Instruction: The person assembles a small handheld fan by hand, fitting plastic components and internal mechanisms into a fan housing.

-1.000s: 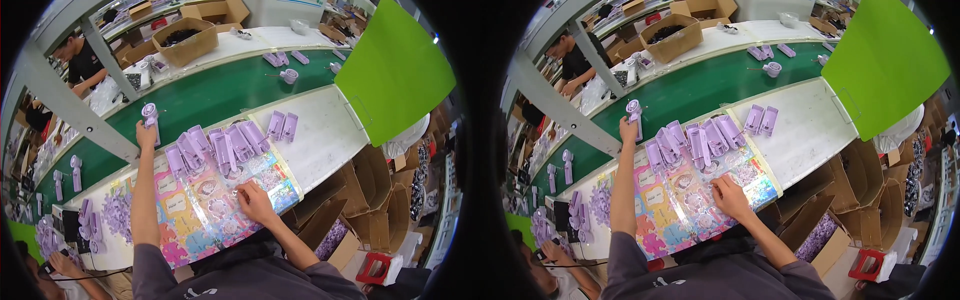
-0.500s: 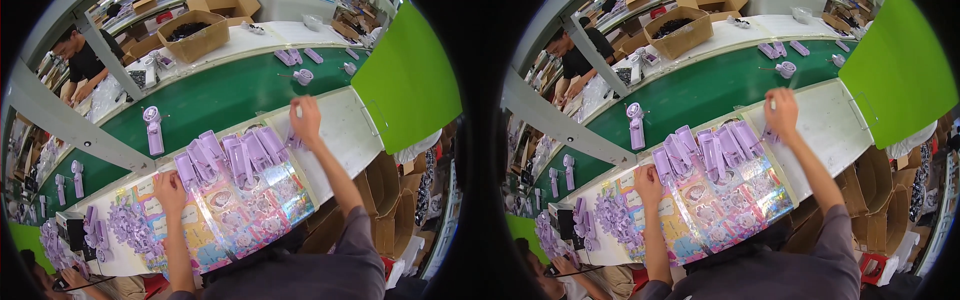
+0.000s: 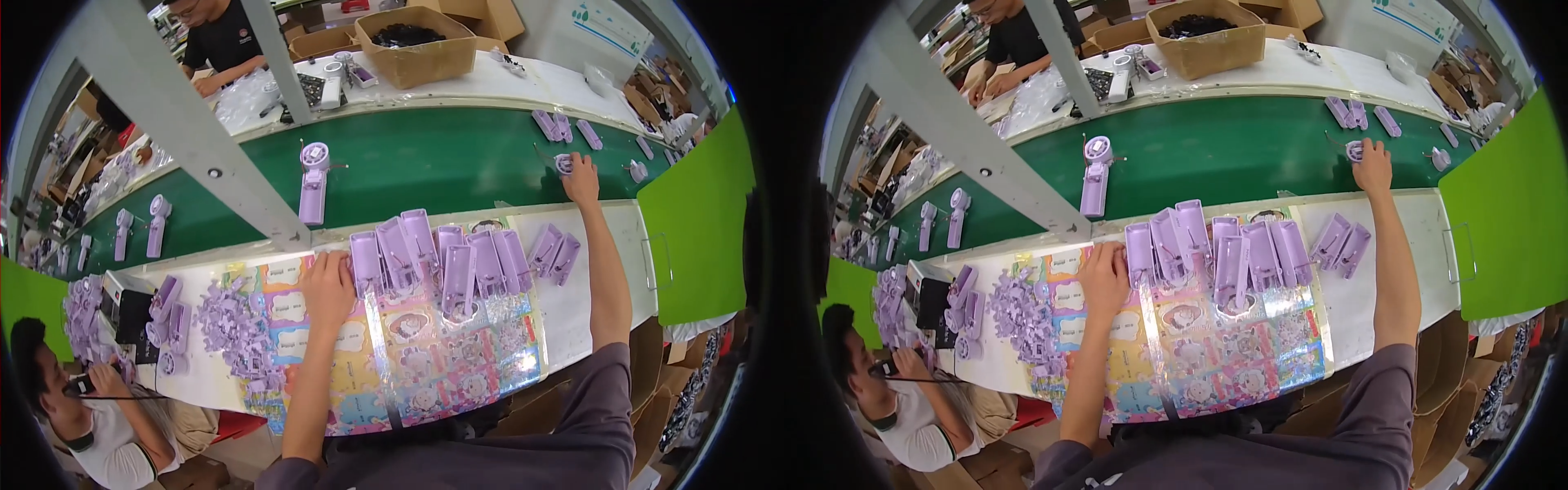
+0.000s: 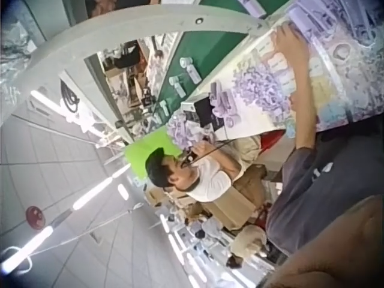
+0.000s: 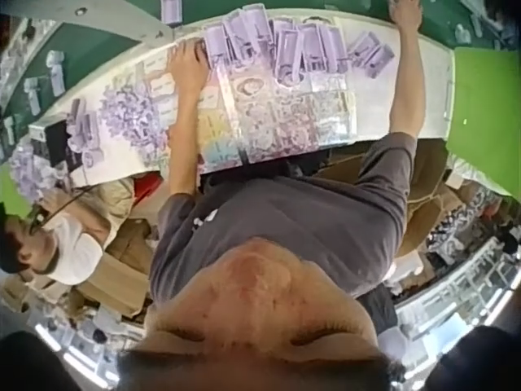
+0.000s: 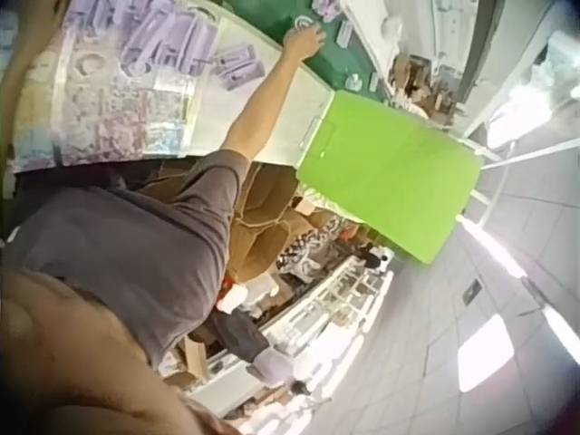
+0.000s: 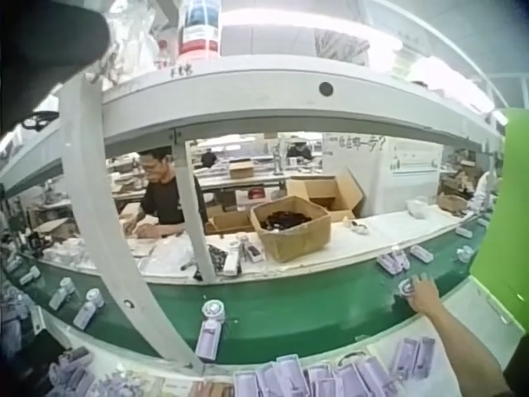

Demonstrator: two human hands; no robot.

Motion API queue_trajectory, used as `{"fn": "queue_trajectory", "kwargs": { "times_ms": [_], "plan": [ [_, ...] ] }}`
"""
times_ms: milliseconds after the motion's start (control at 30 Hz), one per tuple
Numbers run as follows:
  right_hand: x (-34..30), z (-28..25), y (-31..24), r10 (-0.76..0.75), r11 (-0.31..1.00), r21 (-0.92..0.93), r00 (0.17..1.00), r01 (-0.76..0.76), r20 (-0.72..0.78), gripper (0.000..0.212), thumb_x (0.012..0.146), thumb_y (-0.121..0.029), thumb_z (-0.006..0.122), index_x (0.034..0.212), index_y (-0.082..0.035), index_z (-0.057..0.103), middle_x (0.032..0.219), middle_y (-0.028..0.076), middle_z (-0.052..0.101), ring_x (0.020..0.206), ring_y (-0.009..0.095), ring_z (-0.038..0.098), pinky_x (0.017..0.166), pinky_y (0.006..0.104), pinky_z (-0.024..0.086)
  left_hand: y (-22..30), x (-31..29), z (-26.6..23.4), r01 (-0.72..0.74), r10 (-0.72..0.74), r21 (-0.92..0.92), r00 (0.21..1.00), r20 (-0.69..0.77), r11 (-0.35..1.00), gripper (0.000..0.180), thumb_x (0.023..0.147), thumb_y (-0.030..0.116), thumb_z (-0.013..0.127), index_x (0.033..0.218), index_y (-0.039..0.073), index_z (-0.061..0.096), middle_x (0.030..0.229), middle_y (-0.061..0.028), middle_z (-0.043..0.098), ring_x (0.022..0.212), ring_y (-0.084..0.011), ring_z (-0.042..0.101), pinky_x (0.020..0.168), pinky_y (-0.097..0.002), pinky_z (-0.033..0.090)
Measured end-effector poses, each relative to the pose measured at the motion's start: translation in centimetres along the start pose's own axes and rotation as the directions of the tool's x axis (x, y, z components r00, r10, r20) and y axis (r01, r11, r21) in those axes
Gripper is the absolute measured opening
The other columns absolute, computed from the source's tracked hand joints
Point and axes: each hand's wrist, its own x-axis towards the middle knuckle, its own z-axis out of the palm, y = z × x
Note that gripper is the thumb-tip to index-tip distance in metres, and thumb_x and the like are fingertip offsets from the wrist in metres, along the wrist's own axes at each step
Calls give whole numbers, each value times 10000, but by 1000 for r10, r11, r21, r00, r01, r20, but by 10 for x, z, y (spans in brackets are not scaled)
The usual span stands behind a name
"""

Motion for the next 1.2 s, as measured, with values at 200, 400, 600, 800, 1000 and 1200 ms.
{"fn": "queue_trajectory", "kwargs": {
  "times_ms": [200, 400, 600, 800, 1000, 1200],
  "plan": [
    [-20, -10, -14, -76, 983, 162, 996, 82, -44, 518, 705, -136, 825, 1132, -35, 550, 1173, 224, 572, 1033, 446, 597, 902, 500, 518, -6, 1, 1, 79, -84, -155, 996, -25, 985, 63, 890, 45, 616, 920, 68, 666, 850, -102, 665, 783, -334, 651, 691, -447, 485],
    [-54, -83, -92, -41, 865, 494, 993, 93, -115, 532, 767, -303, 837, 1101, 1, 557, 1020, 176, 620, 920, 322, 624, 827, 415, 505, 4, -18, -5, 224, -481, -676, 849, -217, 702, 110, 875, -22, 645, 959, 32, 692, 729, -32, 604, 601, -144, 548, 579, -285, 435],
    [-197, -184, -263, -415, 581, 631, 854, 514, -314, 591, 706, -262, 899, 1112, -11, 551, 979, 137, 589, 865, 272, 596, 769, 373, 497, 106, -47, -65, 176, -379, -959, 922, 81, 224, 374, 972, 175, 650, 1294, 16, 547, 1124, -114, 574, 906, -137, 591, 774, -265, 487],
    [-251, -214, -345, -907, 126, 934, 419, 334, -27, 346, 783, -236, 826, 1021, -58, 649, 929, 103, 651, 833, 257, 645, 732, 372, 509, 44, -119, -95, 407, -620, -913, 722, 307, 21, 357, 980, 200, 670, 1263, 25, 542, 1161, -71, 585, 1058, -145, 585, 901, -281, 495],
    [-270, -133, -443, -863, 177, 902, 503, 394, -50, 188, 892, -170, 684, 1050, -70, 699, 937, 108, 680, 888, 270, 662, 770, 387, 527, 9, -213, -126, 288, -570, -930, 814, 112, 228, 472, 880, 121, 734, 1286, -9, 533, 1175, -120, 614, 972, -166, 648, 847, -313, 535],
    [-313, -111, -482, -840, 226, 871, 540, 437, -53, 247, 868, -190, 718, 1087, -89, 666, 1066, 121, 626, 1005, 319, 631, 834, 447, 528, -33, -228, -146, 164, -599, -834, 768, -227, 526, 475, 863, 138, 707, 1281, -22, 548, 1286, -159, 519, 1165, -268, 551, 1004, -380, 459]
  ]
}}
